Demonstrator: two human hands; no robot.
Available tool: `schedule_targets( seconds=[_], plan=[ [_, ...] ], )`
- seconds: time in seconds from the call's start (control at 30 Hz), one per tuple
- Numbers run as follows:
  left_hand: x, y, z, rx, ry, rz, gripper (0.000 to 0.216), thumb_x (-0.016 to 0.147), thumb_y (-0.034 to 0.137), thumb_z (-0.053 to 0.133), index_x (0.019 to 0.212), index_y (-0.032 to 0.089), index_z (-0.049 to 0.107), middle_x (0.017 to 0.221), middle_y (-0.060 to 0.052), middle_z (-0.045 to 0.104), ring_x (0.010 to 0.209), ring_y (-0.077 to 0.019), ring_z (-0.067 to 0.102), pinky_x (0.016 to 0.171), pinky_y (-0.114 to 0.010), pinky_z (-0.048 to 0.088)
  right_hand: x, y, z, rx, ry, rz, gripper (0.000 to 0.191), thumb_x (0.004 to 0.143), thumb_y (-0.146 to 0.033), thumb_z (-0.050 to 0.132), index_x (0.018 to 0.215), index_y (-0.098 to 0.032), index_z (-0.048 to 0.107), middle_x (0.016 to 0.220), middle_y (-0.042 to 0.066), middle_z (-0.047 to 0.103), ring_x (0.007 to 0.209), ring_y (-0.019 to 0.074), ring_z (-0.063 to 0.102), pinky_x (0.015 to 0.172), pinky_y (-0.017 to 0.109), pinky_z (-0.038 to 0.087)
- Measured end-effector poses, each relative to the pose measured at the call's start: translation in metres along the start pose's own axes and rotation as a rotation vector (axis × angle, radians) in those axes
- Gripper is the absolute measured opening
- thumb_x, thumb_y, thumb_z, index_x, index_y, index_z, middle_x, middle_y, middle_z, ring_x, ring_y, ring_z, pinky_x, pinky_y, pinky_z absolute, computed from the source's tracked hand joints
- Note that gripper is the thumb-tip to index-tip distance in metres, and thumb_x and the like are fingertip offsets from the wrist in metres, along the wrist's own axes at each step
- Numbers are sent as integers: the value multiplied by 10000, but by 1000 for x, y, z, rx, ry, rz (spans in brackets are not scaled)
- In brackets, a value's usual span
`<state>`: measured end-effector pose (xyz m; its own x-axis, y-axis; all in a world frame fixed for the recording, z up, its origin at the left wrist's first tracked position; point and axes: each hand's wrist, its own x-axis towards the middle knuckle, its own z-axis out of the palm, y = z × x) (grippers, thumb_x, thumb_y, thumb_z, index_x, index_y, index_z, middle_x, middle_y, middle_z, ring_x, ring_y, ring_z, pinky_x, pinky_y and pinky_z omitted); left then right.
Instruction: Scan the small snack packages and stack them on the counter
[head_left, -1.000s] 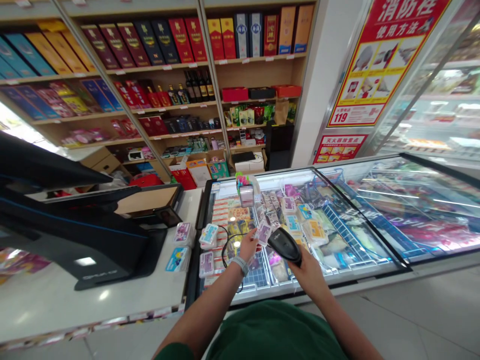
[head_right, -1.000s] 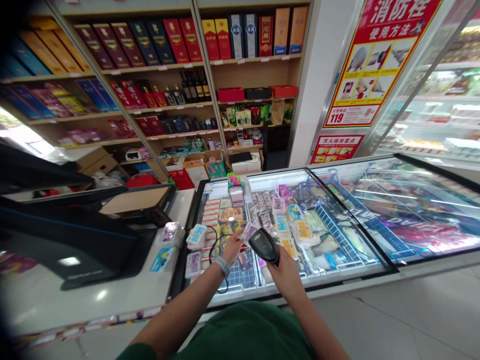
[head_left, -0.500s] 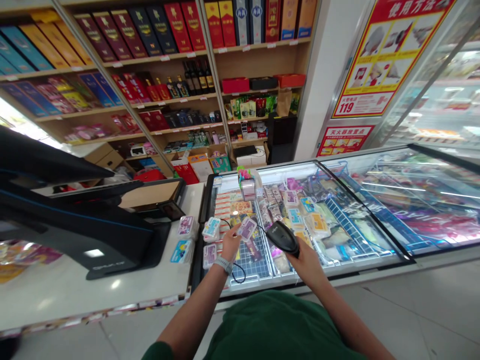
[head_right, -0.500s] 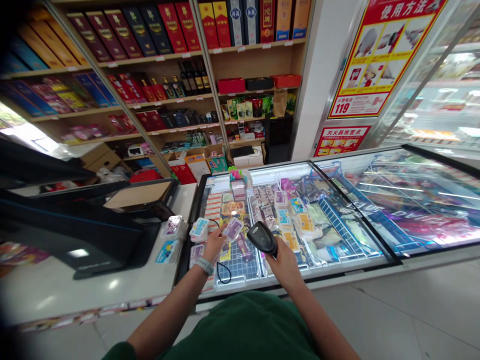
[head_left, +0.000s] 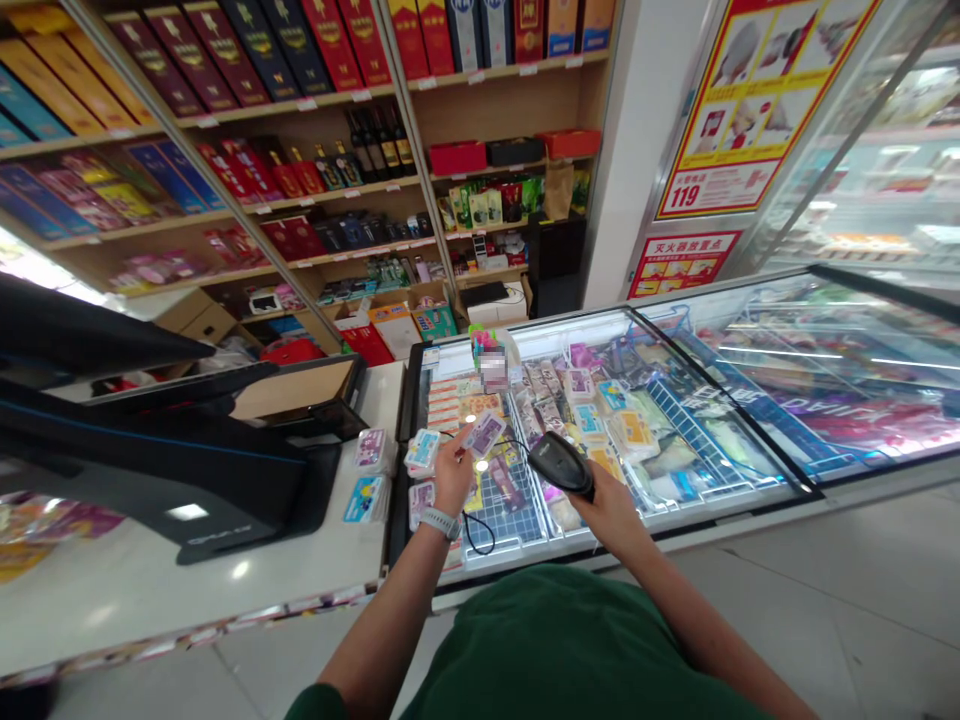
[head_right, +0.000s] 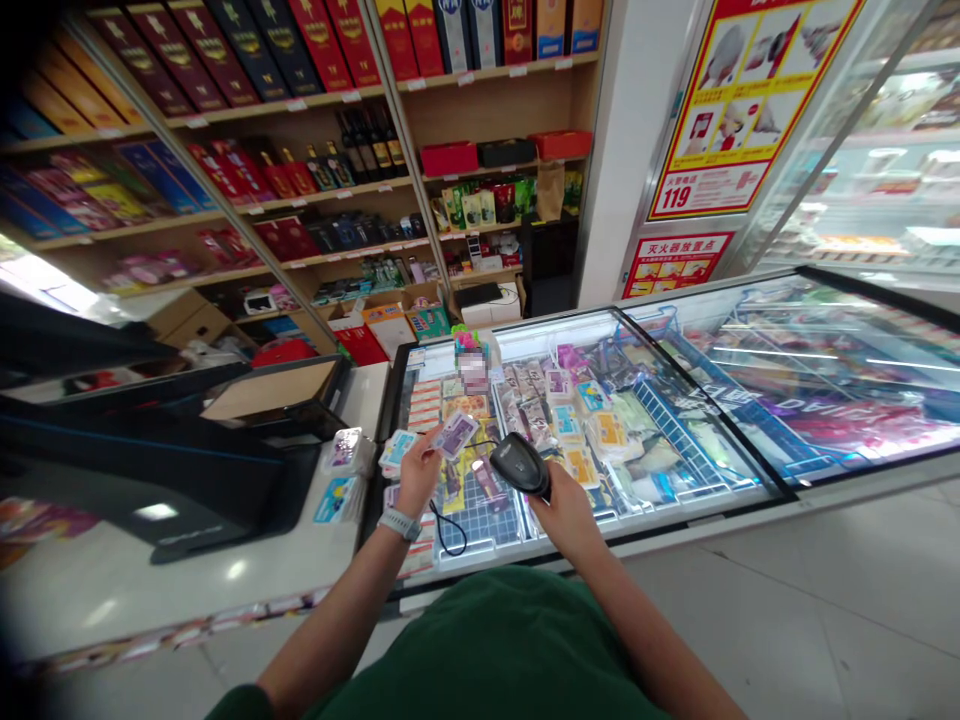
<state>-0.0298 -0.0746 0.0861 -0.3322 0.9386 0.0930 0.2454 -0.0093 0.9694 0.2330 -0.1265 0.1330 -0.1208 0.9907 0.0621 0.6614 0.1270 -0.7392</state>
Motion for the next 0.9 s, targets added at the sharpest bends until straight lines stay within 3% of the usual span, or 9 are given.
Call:
schedule_targets(
  seconds=[0.33,0.9],
  plan=[
    [0,11,-7,28,40,44,444,782,107,533,1209,166,640,1188,-96,661,1044,-224,619,937,-364,475,3,-7,4,42,-27,-35,318,770,-194,523,1083,-163,567,960,80,662,892,238,625,767,323,460],
    [10,3,-15,-1,87,126,447,777,108,517,1194,203,645,1215,-72,646,1137,-219,583,1020,-406,439,6,-6,8,69,-59,-120,387,740,-150,536,1126,-182,551,1008,84,657,927,245,616,810,335,457]
  ],
)
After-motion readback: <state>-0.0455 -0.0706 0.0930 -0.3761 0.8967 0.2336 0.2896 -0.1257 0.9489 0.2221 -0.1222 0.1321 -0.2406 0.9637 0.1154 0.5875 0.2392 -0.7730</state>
